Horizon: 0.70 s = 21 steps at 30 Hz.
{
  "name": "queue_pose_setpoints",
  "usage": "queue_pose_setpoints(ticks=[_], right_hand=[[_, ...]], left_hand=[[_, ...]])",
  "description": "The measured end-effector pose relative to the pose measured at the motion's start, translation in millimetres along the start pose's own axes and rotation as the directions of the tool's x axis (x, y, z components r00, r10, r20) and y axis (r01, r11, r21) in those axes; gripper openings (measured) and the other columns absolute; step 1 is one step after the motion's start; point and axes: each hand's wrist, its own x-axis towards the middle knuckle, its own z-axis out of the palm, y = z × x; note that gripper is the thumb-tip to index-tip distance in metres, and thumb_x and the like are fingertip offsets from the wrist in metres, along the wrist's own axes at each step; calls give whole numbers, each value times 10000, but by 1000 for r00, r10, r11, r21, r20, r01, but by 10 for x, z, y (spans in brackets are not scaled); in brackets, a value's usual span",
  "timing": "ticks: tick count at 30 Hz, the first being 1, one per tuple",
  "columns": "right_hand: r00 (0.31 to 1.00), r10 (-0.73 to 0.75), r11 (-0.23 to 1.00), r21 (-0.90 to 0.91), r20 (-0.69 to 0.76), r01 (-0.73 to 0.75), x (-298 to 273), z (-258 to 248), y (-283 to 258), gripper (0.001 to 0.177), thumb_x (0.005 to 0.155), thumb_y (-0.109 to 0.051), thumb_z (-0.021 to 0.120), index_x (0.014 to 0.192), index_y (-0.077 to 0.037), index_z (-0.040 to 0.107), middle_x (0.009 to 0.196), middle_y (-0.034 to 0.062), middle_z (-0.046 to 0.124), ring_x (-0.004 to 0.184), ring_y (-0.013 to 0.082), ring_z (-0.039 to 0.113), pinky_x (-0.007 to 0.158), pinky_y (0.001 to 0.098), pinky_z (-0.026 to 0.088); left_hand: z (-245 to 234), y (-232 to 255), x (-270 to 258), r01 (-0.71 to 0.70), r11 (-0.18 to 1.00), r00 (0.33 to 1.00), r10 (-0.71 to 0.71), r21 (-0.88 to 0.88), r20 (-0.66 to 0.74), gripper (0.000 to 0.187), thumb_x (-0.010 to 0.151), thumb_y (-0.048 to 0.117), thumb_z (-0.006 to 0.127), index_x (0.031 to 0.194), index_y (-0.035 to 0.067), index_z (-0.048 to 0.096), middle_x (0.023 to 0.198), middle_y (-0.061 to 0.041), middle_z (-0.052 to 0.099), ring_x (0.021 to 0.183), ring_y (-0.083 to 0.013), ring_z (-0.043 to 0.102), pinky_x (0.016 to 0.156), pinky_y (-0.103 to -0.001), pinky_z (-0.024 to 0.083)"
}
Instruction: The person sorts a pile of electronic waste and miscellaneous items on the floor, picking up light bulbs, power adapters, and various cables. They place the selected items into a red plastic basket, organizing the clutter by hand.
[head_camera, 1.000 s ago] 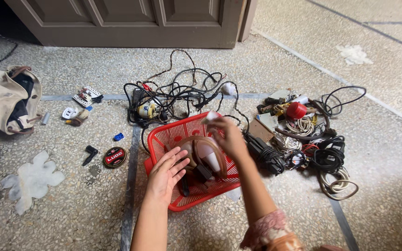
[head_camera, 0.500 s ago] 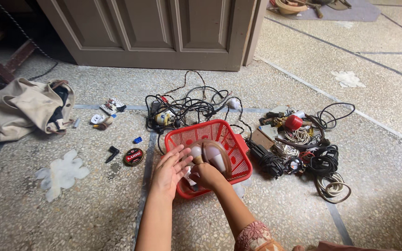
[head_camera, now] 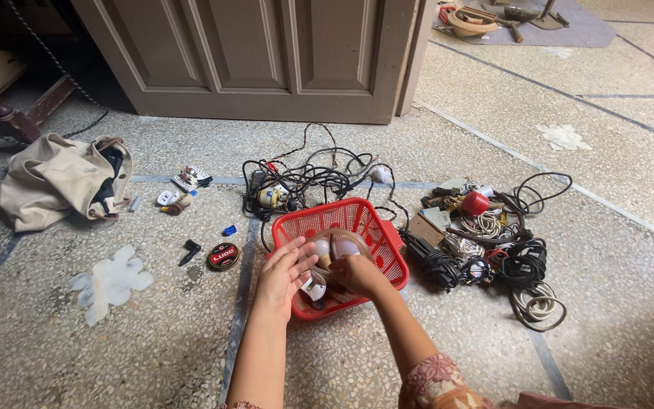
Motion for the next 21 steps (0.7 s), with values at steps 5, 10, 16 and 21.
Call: queue_pose_setpoints(ticks=[5, 10, 16, 21], right_hand=[[950, 91, 996, 35, -299, -84, -159, -365, 570, 267, 853, -189, 717, 1097, -102, 782, 1074, 135, 747, 868, 293, 744, 791, 394, 584], [773, 297, 955, 172, -561, -242, -375, -595, 1119, 193, 916, -151, 676, 1065, -93, 784, 1038, 131, 754, 881, 273, 750, 817, 382, 584], [703, 384, 864, -35, -599, -502, -526, -733, 1652, 408, 875, -203, 715, 1281, -169, 687, 1278, 110, 674, 1128, 330, 648, 979, 427, 526], [845, 410, 770, -365, -344, -522, -531, -785, 1786, 810, 708, -388, 861, 1431, -305, 506, 1501, 82, 464, 1329, 349, 471, 1012, 515, 447]], left_hand=[[80, -289, 105, 26, 995, 1000, -24, 99, -17, 372, 982, 222, 556, 1328, 118, 647, 1212, -56, 759, 1035, -154, 717, 811, -285, 488], [184, -485, 183, 88, 985, 996, -85, 147, -27, 365, 973, 242, 580, 1305, 116, 664, 1214, -47, 764, 1045, -153, 719, 817, -289, 488], [259, -540, 228, 149, 969, 988, -137, 199, -73, 382, 966, 264, 593, 1315, 131, 673, 1220, -45, 770, 1079, -165, 714, 847, -301, 494], [249, -614, 292, 165, 947, 985, -144, 275, -95, 393, 970, 286, 575, 1328, 158, 671, 1254, -42, 762, 1114, -162, 708, 864, -299, 488]])
